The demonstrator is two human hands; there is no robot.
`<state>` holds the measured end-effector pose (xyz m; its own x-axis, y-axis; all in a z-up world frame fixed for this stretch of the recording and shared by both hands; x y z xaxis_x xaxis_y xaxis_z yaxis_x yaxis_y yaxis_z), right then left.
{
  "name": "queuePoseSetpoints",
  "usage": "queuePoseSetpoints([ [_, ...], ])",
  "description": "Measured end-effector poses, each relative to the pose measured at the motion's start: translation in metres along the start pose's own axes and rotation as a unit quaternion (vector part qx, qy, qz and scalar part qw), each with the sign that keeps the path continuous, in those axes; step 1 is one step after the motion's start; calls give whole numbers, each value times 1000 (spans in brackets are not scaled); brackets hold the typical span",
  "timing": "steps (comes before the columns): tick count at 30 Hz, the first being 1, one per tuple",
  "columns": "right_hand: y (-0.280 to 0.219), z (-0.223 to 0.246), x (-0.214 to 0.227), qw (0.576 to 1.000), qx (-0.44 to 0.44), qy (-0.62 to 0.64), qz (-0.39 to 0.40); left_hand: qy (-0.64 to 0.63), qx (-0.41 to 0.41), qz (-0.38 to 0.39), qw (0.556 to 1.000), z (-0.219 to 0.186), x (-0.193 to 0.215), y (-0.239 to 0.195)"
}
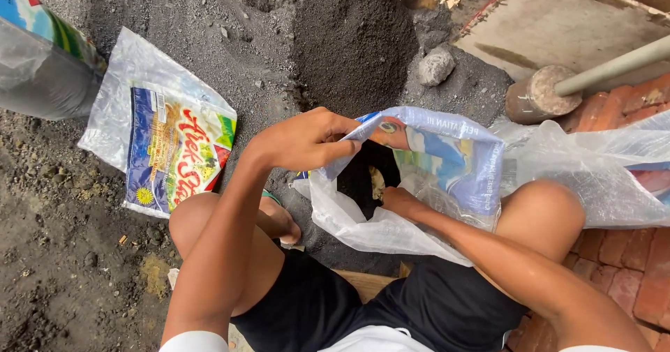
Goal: Scooping sand from a pile into a plastic bag using a hand trowel while sitting on a wooden board.
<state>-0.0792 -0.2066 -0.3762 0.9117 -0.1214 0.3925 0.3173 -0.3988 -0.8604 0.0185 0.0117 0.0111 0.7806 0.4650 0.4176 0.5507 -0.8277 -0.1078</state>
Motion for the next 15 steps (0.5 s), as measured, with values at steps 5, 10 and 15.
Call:
queuePoseSetpoints([
  [5, 129, 0, -30, 976, 195, 82, 44, -9, -26, -8, 1000, 26, -7, 6],
  [10, 262, 28, -72, 962, -159, 23, 219, 20, -37, -27, 999, -11, -5, 5],
  [15, 198, 4, -47, 949, 291, 98, -76, 207, -333, -292, 873, -88, -31, -22],
])
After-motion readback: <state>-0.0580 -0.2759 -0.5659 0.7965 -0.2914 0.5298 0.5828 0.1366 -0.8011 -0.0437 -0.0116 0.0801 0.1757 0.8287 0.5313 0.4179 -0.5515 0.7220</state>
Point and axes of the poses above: each hand's wrist, its own y-axis towards the middle knuckle, its own x-axis out of the back of the hand, z = x × y, the point moved 3 cm from there along y, towards the middle knuckle, and after that the axes turned 9 degrees about -x, right-handed, at the moved point
